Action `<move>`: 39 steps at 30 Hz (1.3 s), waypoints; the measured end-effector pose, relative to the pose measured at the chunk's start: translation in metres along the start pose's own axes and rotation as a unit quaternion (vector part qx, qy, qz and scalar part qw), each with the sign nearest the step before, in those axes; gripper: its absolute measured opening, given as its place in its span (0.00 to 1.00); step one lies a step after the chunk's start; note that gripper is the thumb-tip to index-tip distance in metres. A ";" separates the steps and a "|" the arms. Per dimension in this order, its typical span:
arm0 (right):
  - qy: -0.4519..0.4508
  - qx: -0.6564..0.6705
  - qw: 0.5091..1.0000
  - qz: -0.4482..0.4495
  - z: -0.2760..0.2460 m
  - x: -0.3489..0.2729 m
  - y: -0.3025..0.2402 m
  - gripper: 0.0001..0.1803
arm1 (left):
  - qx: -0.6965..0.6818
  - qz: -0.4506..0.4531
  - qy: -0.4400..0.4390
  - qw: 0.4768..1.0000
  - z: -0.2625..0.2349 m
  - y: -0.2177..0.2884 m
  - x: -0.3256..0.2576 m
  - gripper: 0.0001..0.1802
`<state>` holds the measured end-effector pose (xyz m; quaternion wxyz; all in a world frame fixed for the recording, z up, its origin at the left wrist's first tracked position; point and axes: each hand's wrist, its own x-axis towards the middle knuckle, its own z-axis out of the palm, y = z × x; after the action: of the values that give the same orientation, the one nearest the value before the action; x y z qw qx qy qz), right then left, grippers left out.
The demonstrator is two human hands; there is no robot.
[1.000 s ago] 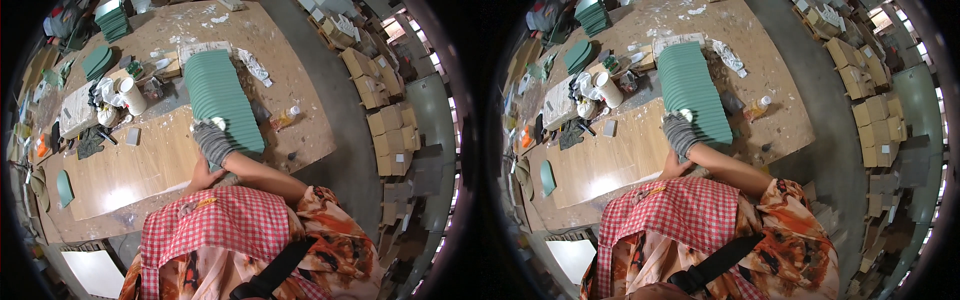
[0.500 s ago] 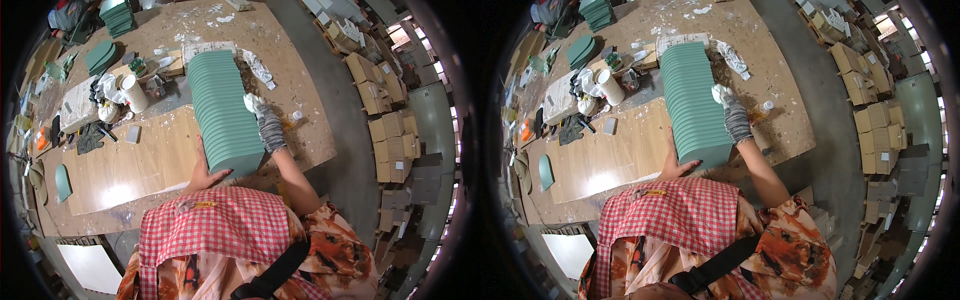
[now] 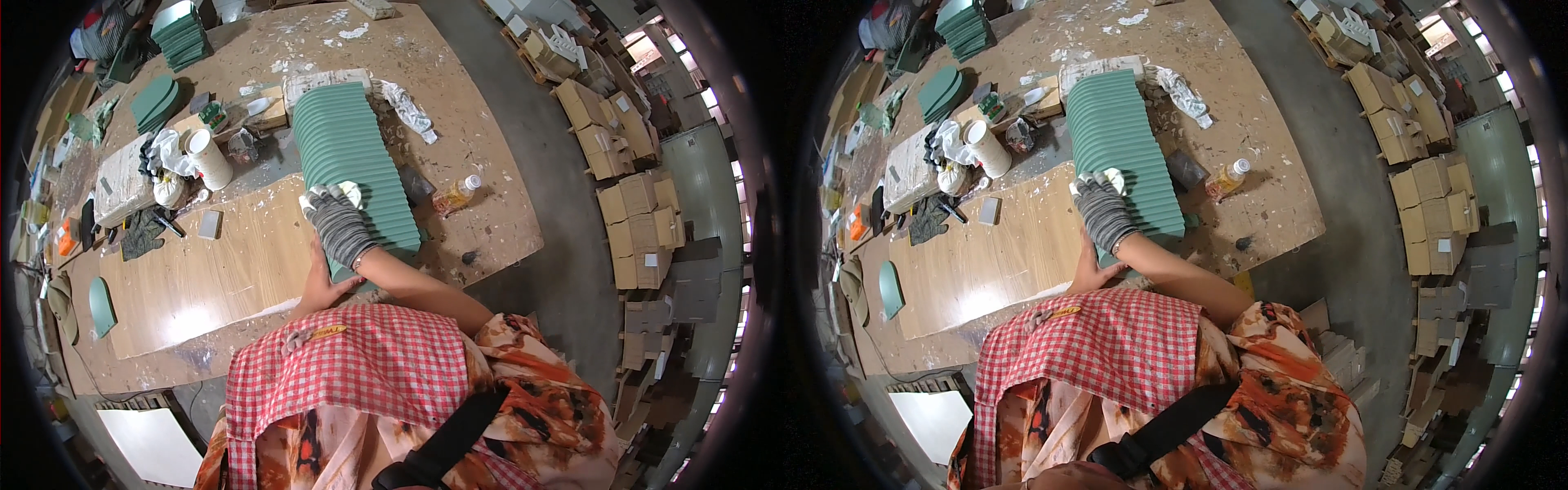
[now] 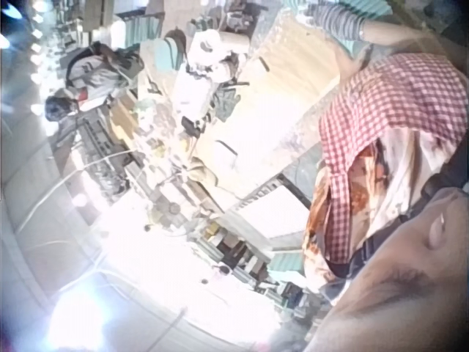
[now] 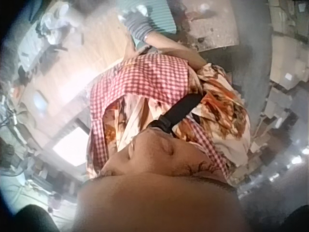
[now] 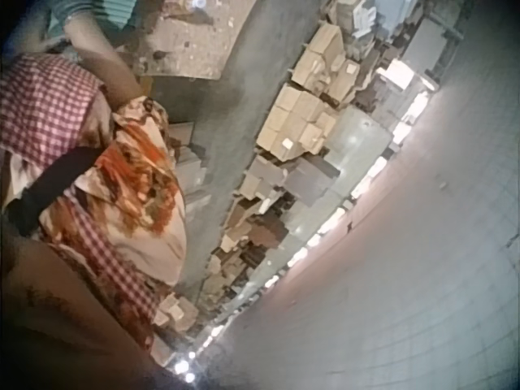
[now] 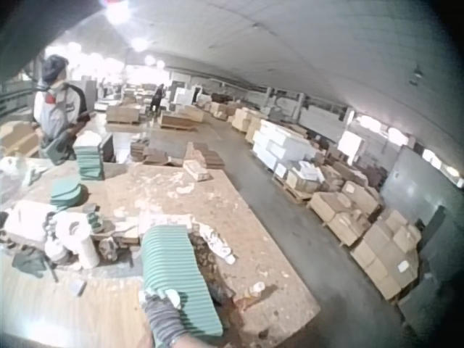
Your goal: The person uses a cloth to wipe and polish the surface of green ribbed furniture components, handling each piece one at a time and placing them in a stack.
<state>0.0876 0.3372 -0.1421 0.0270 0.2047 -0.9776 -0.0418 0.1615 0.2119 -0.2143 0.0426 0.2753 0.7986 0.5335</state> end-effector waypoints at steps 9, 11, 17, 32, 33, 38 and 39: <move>0.021 0.244 0.964 0.100 -0.049 -0.024 0.038 0.30 | -0.070 0.010 0.041 0.997 -0.012 0.026 0.003 0.69; 0.103 0.099 0.984 0.105 0.026 -0.033 0.092 0.30 | -0.081 0.017 0.019 0.996 -0.008 0.036 0.012 0.69; 0.162 0.524 0.781 0.299 -0.038 -0.067 0.111 0.21 | -0.060 0.016 0.027 0.998 -0.013 0.034 0.008 0.68; 0.181 0.604 0.693 0.351 -0.045 -0.047 0.117 0.15 | -0.062 0.008 0.029 0.998 -0.013 0.033 0.008 0.70; 0.141 0.549 0.752 0.336 -0.046 -0.042 0.116 0.14 | -0.062 0.006 0.031 0.998 -0.013 0.032 0.008 0.70; -0.022 0.431 0.826 0.362 -0.032 0.002 0.091 0.13 | -0.073 0.006 0.030 0.997 -0.013 0.030 0.009 0.70; 0.032 0.366 0.894 0.256 -0.015 0.002 0.083 0.13 | -0.073 0.009 0.028 0.997 -0.012 0.028 0.010 0.70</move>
<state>0.0534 0.4110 -0.1196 -0.0092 -0.0562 -0.9409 0.3339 0.1598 0.2143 -0.1824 0.0358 0.2638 0.7561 0.5979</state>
